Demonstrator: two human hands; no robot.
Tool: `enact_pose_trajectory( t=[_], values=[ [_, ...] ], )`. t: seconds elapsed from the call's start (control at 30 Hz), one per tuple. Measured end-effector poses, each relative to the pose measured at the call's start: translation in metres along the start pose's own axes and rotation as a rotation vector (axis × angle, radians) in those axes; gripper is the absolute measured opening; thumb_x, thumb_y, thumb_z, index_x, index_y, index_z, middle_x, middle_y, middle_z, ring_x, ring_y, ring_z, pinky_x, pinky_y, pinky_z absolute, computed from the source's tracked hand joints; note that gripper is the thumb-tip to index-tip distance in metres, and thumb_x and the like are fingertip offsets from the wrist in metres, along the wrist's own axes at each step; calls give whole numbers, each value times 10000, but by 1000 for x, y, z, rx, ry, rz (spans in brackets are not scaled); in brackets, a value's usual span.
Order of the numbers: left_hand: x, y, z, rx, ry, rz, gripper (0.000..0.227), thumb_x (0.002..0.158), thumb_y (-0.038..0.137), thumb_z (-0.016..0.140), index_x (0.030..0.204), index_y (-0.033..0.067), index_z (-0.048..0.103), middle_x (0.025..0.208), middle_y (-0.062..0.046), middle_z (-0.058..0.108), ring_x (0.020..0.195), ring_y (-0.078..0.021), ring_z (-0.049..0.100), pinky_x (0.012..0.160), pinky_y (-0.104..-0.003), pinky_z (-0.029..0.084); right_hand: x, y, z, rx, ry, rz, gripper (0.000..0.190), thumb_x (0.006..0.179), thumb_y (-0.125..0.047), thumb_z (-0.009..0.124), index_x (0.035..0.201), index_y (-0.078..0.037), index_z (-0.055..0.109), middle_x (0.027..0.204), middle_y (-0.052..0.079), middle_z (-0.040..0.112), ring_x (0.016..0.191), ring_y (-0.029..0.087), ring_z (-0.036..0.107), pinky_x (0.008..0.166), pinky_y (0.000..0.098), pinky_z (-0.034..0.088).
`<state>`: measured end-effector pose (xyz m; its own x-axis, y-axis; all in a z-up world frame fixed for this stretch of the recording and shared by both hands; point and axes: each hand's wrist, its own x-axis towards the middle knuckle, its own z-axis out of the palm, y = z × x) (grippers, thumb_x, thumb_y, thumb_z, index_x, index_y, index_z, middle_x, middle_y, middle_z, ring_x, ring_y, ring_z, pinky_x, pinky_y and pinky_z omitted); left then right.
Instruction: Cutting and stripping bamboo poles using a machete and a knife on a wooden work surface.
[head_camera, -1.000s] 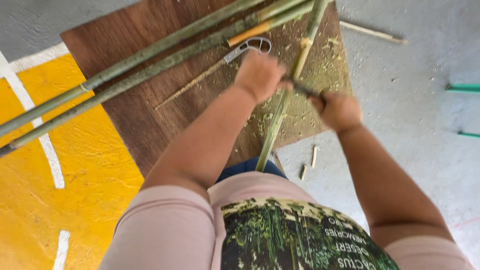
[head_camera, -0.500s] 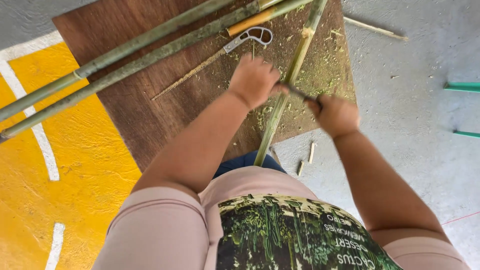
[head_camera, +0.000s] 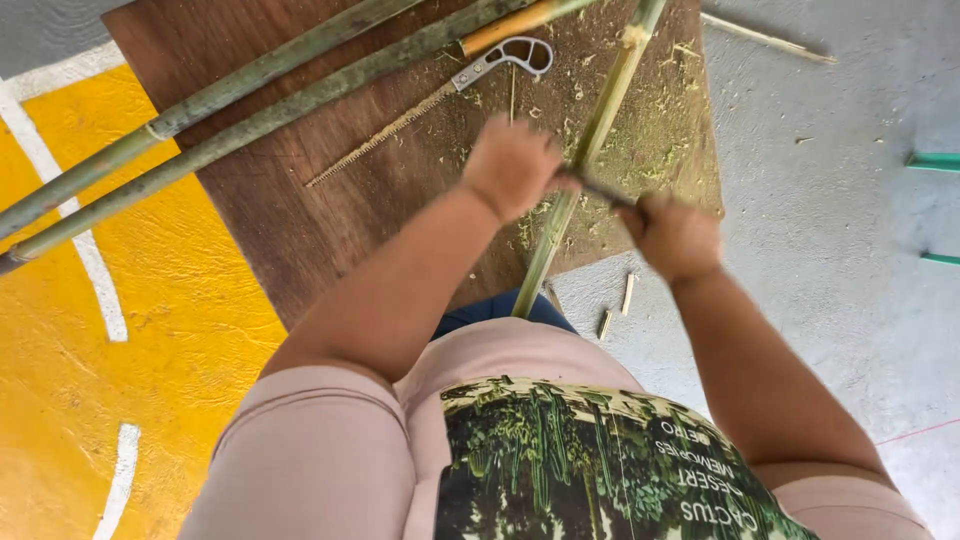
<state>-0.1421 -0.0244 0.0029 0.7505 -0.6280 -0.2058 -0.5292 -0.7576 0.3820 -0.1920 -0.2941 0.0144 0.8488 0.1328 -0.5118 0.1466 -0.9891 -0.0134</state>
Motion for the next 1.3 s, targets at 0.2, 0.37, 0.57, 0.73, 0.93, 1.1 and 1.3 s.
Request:
enact_pose_trajectory(
  t=[0.2,0.37,0.57,0.73,0.93,1.1,1.3],
  values=[
    [29,-31,-24,149,81,-42,680,928,736,381,933,128,684,738,10,570,726,-161,530,703,-316,448,26,-33,-55,-154,36,82,559,1075,-603,477,897,-114,680,635,79,639,542,261,638,503,413,520],
    [-38,6,42,51,-10,-41,649,889,730,411,970,155,701,880,-52,665,835,-201,614,767,-390,476,-29,-34,16,-77,-277,46,496,1035,-582,450,925,-142,649,705,64,678,561,220,662,535,376,574],
    [-36,4,25,-23,30,-129,584,1007,649,366,1099,175,693,1077,-29,692,1111,-234,604,1098,-476,378,-14,-21,-11,-25,2,-103,481,975,-596,523,883,-149,675,718,96,672,657,316,665,624,464,551],
    [-4,-19,-14,223,622,-133,574,1066,610,397,1390,165,559,1472,-83,497,1433,-300,336,1175,-636,119,10,-16,-82,192,62,59,454,996,-545,523,931,-119,665,718,128,664,658,346,670,615,507,528],
    [15,-1,-26,-405,560,-507,765,947,591,556,1498,89,386,1542,-140,403,1434,-308,360,1206,-506,249,24,-4,-119,272,241,156,424,1053,-496,517,1023,-100,663,724,146,670,671,361,654,630,505,507],
    [22,9,37,-1517,119,-618,672,872,549,616,1382,116,557,1440,-139,558,1336,-274,516,1108,-475,344,16,-10,-104,576,288,283,362,1056,-418,559,1014,-74,664,686,83,652,608,213,632,577,405,499],
    [28,12,84,-1925,-40,-470,428,935,388,608,1202,59,671,1130,-130,752,1040,-248,732,962,-418,560,11,-4,-73,1024,246,304,330,1073,-335,561,975,-26,622,637,38,575,524,124,514,489,314,443]
  ],
)
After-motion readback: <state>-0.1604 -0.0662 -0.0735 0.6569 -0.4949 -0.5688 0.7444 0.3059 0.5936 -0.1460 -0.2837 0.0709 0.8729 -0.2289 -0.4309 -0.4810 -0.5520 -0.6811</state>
